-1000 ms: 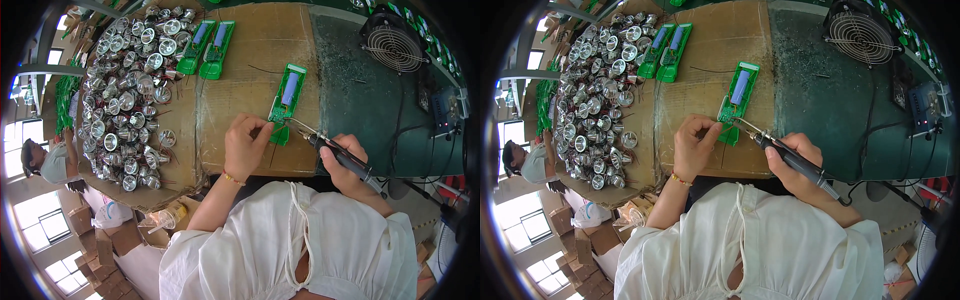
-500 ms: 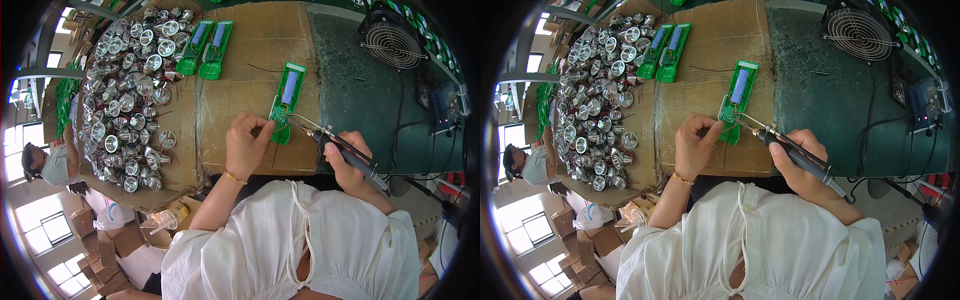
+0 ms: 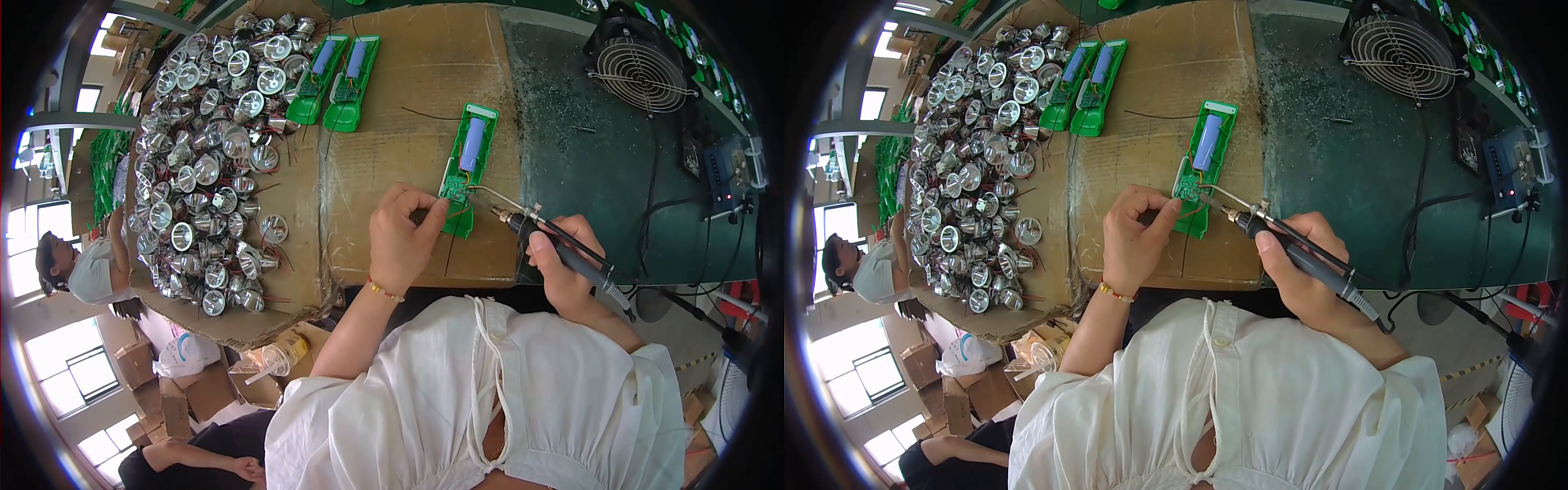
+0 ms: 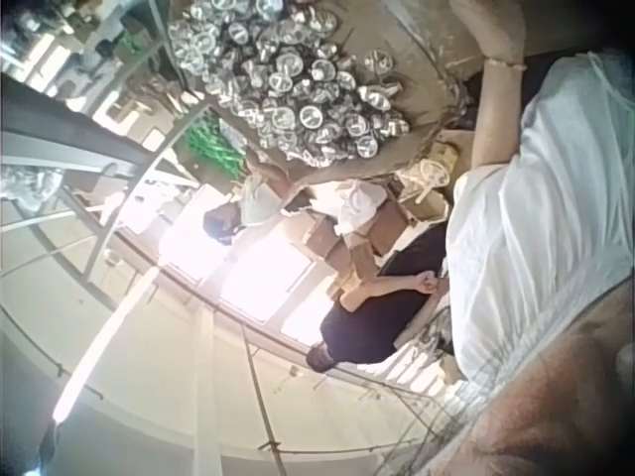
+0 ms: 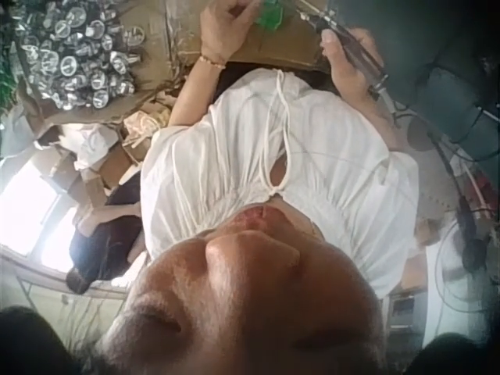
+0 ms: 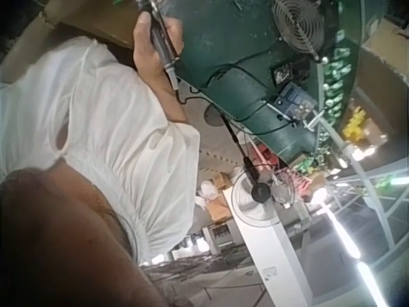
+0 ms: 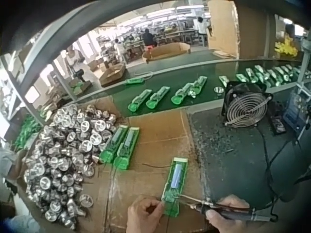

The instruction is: Soldering internal components and wires into portable LED light housings on an assembly line.

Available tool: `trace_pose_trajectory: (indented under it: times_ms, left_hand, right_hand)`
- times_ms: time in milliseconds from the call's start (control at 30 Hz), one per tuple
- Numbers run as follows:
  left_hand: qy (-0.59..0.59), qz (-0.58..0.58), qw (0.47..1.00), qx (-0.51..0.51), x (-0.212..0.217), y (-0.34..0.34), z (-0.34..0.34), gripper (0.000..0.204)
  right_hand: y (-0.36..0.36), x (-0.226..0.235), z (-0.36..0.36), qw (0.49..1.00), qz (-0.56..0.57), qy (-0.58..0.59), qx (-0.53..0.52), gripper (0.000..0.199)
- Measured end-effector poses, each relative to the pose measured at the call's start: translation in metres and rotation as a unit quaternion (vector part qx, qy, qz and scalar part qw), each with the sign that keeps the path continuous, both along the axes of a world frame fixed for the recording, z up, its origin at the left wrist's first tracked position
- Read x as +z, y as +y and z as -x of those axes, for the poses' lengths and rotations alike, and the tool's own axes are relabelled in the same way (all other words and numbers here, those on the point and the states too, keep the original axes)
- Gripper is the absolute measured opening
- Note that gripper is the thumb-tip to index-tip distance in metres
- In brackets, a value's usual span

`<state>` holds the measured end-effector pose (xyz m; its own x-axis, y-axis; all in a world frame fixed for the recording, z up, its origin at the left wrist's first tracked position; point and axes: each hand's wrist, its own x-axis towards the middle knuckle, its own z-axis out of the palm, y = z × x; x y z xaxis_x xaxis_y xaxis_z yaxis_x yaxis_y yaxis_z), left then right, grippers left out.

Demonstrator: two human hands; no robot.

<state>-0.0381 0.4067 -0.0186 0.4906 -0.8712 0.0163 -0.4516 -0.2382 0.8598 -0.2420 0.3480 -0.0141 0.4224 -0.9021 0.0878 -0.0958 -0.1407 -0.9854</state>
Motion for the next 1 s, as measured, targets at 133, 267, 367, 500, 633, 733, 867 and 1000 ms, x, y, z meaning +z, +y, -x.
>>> trace_pose_trajectory:
  times_ms: [133, 267, 367, 500, 633, 733, 867, 1000]
  left_hand:
    - [0.003, -0.007, 1.000, 0.003, 0.004, -0.002, 0.001, 0.010]
    - [0.005, -0.012, 1.000, 0.001, 0.001, -0.002, -0.001, 0.010]
    - [-0.010, -0.002, 1.000, 0.001, 0.004, -0.001, 0.001, 0.010]
    - [-0.004, -0.010, 1.000, -0.001, 0.001, -0.001, 0.001, 0.010]
    - [0.034, -0.025, 0.999, 0.005, 0.003, 0.000, -0.001, 0.010]
    - [0.039, -0.033, 0.999, -0.008, 0.004, -0.001, -0.004, 0.010]
    - [-0.014, -0.009, 0.999, -0.034, 0.005, -0.001, -0.006, 0.010]
    - [0.001, -0.017, 1.000, -0.026, 0.006, -0.002, -0.005, 0.010]
  right_hand:
    - [-0.001, 0.000, 0.003, 1.000, -0.020, -0.022, -0.011, 0.019]
    - [-0.003, 0.002, 0.003, 1.000, -0.020, -0.006, 0.011, 0.019]
    - [-0.003, 0.002, 0.004, 1.000, -0.020, 0.004, 0.015, 0.019]
    - [-0.005, 0.000, 0.003, 0.999, -0.025, 0.009, 0.025, 0.017]
    - [-0.005, -0.004, 0.000, 0.999, -0.032, 0.005, 0.035, 0.016]
    - [-0.004, -0.002, -0.004, 0.998, -0.044, -0.038, 0.017, 0.016]
    - [-0.004, -0.004, -0.006, 0.998, -0.041, -0.041, 0.016, 0.016]
    - [-0.004, -0.006, -0.006, 0.998, -0.058, -0.039, 0.006, 0.017]
